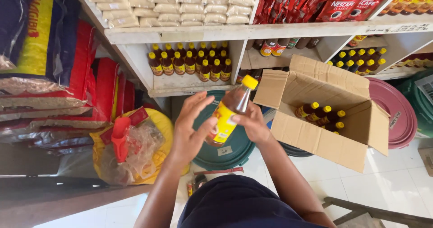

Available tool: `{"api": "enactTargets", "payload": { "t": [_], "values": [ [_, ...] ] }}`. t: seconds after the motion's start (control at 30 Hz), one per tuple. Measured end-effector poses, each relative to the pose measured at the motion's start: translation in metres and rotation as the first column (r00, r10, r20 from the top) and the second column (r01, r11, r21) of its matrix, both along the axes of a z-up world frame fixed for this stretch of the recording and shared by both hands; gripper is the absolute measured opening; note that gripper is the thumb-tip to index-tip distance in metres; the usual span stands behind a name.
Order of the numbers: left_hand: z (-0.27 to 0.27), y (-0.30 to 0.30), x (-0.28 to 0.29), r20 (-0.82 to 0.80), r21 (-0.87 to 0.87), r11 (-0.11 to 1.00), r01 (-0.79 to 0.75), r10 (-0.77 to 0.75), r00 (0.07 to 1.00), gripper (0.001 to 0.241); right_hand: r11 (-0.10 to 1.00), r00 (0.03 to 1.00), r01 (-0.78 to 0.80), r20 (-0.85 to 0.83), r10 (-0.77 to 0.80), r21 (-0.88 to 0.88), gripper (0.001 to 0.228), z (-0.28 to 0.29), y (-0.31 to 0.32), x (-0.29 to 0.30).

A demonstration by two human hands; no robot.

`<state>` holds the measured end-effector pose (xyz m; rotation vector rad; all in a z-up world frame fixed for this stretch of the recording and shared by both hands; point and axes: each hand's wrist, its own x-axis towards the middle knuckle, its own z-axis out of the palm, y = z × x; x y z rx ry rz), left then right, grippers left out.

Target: Unboxing bottles of fish sauce and placing them on a shelf in a grocery store.

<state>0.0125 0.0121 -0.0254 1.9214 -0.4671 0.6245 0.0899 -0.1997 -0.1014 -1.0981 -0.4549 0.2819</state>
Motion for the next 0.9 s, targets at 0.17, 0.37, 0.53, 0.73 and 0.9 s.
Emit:
{"api": "enactTargets", "payload": {
  "t": [0.17, 0.37, 0.53, 0.73, 0.9],
  "values": [
    [-0.044, 0.008, 0.018, -0.504, -0.616, 0.784, 0.084, -0.474, 0.722, 0.048, 0.949, 0.954, -0.061, -0.260, 0.146, 0.309, 0.068, 0.005, 0.002, 0.011],
    [-0.050, 0.008, 0.022, -0.568, -0.697, 0.716, 0.040, -0.585, 0.579, 0.048, 0.869, 0.815, -0.066, -0.476, 0.331, 0.491, 0.059, -0.013, -0.001, 0.030],
    [-0.061, 0.015, 0.026, -0.599, -0.670, 0.742, 0.015, -0.553, 0.578, 0.048, 0.876, 0.828, -0.060, -0.466, 0.312, 0.479, 0.060, -0.015, -0.006, 0.038],
    [-0.090, 0.021, 0.041, -0.602, -0.581, 0.813, 0.045, -0.467, 0.648, 0.055, 0.981, 0.930, -0.082, -0.341, 0.140, 0.177, 0.068, -0.006, -0.016, 0.040],
    [-0.050, 0.002, 0.039, -0.734, -0.340, 0.938, 0.070, -0.311, 0.604, 0.076, 0.989, 0.988, -0.143, -0.071, 0.140, -0.042, 0.095, 0.013, -0.011, 0.038]
  ]
}}
